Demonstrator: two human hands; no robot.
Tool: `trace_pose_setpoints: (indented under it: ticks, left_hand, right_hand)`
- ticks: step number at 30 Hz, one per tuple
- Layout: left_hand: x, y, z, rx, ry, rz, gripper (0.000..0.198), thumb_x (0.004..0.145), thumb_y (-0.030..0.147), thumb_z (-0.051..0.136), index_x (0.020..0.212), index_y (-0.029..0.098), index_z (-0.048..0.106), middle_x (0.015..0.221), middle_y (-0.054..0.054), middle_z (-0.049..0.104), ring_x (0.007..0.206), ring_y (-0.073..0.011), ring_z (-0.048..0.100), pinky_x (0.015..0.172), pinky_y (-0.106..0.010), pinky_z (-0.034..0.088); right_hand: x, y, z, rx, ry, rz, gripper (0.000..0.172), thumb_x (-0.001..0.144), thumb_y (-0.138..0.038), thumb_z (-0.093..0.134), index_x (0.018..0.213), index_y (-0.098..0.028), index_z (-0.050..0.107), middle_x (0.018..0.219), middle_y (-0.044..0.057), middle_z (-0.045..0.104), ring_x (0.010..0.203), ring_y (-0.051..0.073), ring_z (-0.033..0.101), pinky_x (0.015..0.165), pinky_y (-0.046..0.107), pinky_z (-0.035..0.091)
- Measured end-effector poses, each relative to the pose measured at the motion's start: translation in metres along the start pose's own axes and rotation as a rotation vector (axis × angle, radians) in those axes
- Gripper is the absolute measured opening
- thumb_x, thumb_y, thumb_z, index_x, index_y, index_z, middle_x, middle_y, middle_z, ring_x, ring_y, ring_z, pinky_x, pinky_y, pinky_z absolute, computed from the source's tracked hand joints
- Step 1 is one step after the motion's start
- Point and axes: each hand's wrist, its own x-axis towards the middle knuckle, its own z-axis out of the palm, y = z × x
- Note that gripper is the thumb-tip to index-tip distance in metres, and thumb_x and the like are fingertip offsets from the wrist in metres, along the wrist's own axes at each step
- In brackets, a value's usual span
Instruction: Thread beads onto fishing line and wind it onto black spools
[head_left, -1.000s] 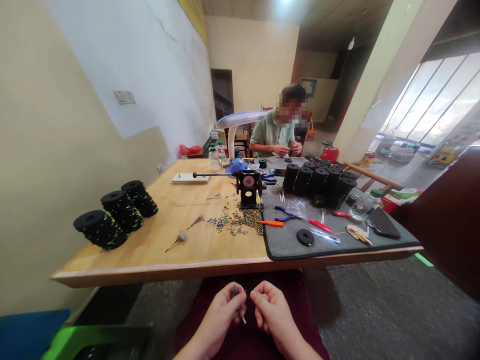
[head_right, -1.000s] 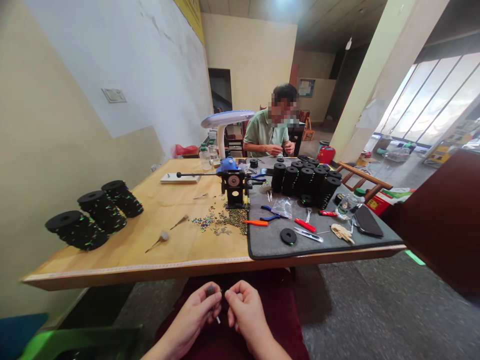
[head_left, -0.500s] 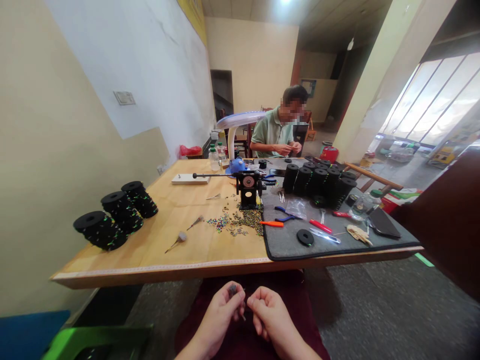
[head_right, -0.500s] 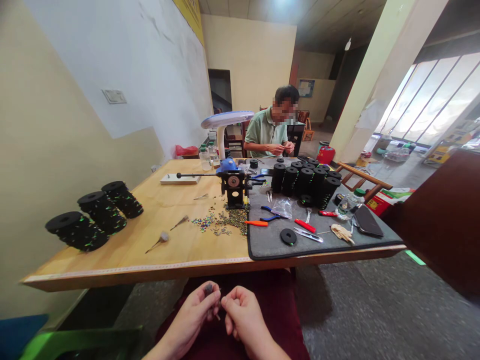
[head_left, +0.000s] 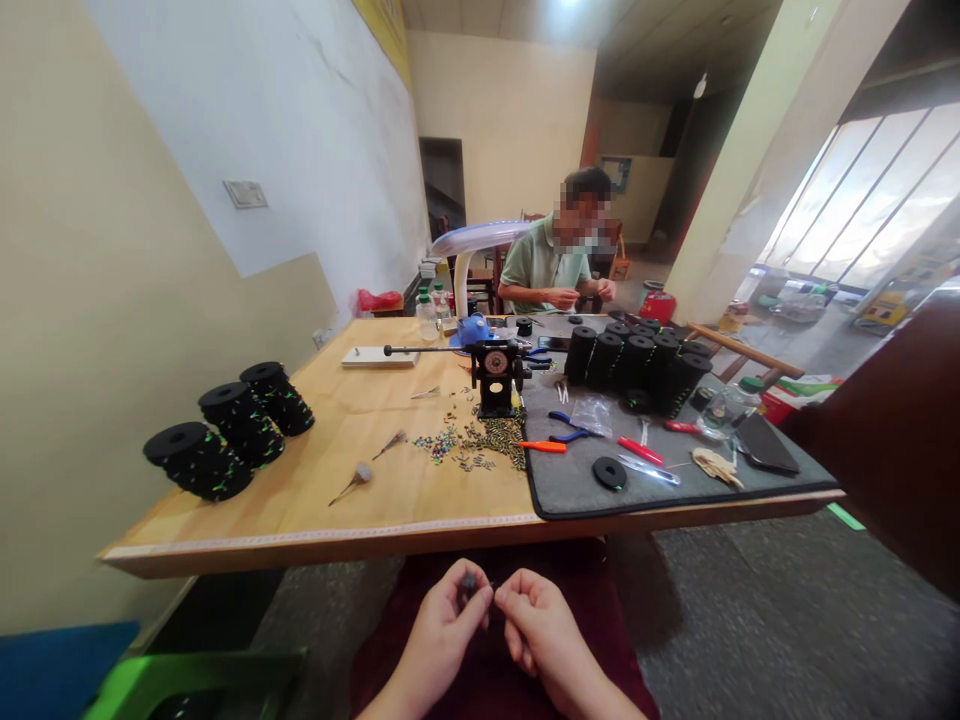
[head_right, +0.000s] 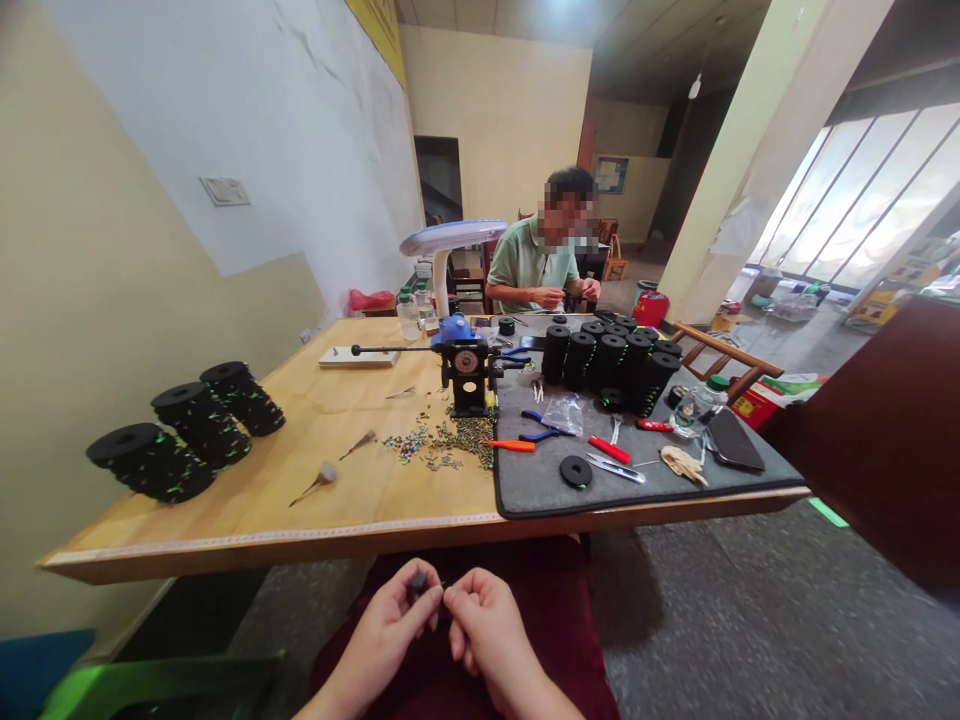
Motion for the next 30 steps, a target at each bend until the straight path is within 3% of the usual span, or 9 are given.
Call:
trace_pose_setpoints:
  ticks: [11,19,30]
  left_hand:
    - [-0.002,-0.003,0.002,0.182,-0.009,0.116,0.023,0.081,0.035,0.06,0.068,0.018,0.053,0.064,0.001,0.054,0.063,-0.0143,0.049,0.06,-0.023,0.039]
    - [-0.001,0.002,0.003,-0.004,-0.084,-0.024,0.026,0.078,0.041,0.062,0.071,0.019,0.05,0.056,0.005,0.05,0.051,-0.0101,0.044,0.051,-0.021,0.036]
    - [-0.005,0.007,0.004,-0.104,-0.132,-0.067,0.031,0.077,0.047,0.061,0.074,0.019,0.049,0.052,0.006,0.051,0.047,-0.0092,0.042,0.048,-0.02,0.032]
  right_hand:
    - [0.001,-0.001,-0.001,-0.018,0.015,-0.078,0.042,0.068,-0.057,0.065,0.076,-0.019,0.049,0.032,-0.011,0.048,0.022,0.002,0.023,0.026,0.015,0.012]
    - [0.004,0.003,-0.006,0.16,0.052,-0.079,0.042,0.068,-0.056,0.067,0.073,-0.02,0.046,0.032,-0.013,0.043,0.025,0.001,0.019,0.028,0.015,0.009]
    - [0.002,0.0,-0.004,0.053,0.078,-0.149,0.046,0.072,-0.064,0.059,0.074,-0.021,0.043,0.033,-0.014,0.039,0.028,0.003,0.019,0.032,0.016,0.012]
